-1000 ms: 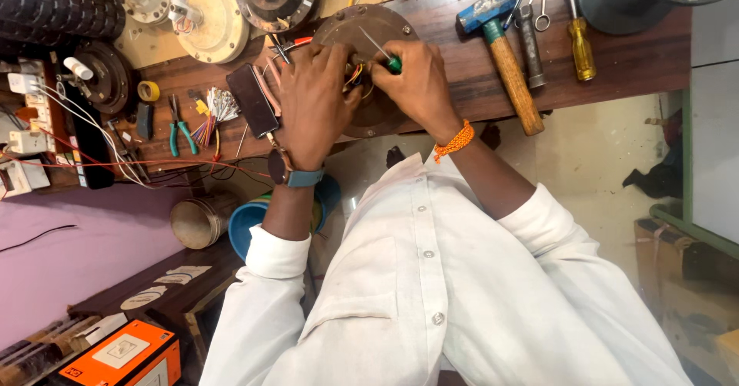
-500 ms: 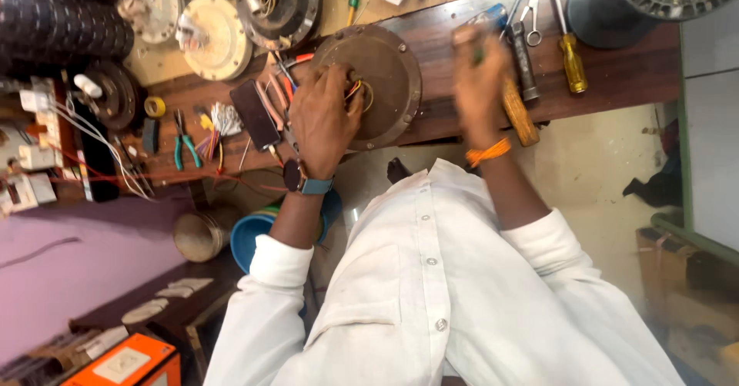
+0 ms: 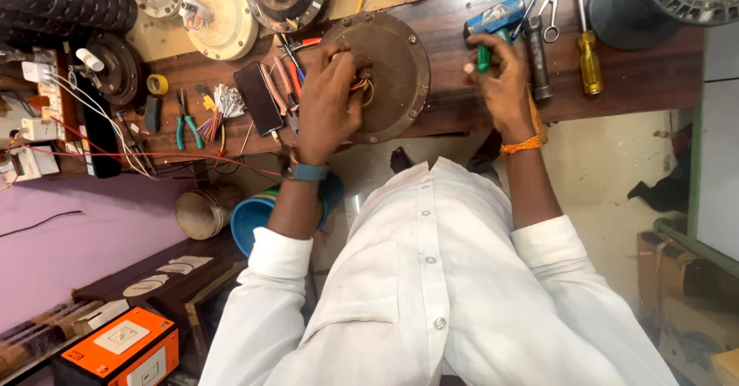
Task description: The person fits a brass fitting with wires onto a round metal pump or motor end cover on a workbench and tightens it using a green-handled screwdriver, repositioning the part and wires repeatedly while working at the bench.
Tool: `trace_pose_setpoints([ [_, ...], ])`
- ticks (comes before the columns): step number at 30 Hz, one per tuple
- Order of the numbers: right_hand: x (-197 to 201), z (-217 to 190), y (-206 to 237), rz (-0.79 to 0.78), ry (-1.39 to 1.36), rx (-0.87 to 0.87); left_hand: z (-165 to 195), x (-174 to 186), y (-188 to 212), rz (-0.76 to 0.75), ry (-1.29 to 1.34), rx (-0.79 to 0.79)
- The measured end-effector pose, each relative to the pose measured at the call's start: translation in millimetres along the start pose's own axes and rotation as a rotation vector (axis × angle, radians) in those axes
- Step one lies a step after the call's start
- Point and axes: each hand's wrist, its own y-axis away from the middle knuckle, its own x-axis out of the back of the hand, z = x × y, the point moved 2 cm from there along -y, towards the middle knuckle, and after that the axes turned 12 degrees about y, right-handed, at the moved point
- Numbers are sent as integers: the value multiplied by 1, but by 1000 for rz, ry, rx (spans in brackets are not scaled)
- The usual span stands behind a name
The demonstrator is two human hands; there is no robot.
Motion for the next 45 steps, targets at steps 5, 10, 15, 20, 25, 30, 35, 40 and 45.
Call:
trace_pose_setpoints([
  [5,11,-43,12,371,1002,445,-15,8,-3,-150,26,-22],
  [10,5,-66,30,148,-167,275,-12,5,-4,-137,28,84],
  [15,-35,-53,19,84,-478,204,-4,2,-8,-100,5,97],
  [20,-54,-34,22,55,-617,164,-1,2,-9,-91,111,218],
  [25,-65,-27,25,101,-641,198,1,1,-12,-122,111,155],
  [30,-67,-20,23,113,-573,269,-1,0,-15,-154,97,191],
  [35,-69,-15,27,116,-534,327,0,0,-16,-160,75,189],
  [40,-71,-11,27,115,-521,409,1,0,-16,-163,75,205],
  [45,-74,-8,30,111,-472,483,0,-1,-15,-155,86,183],
])
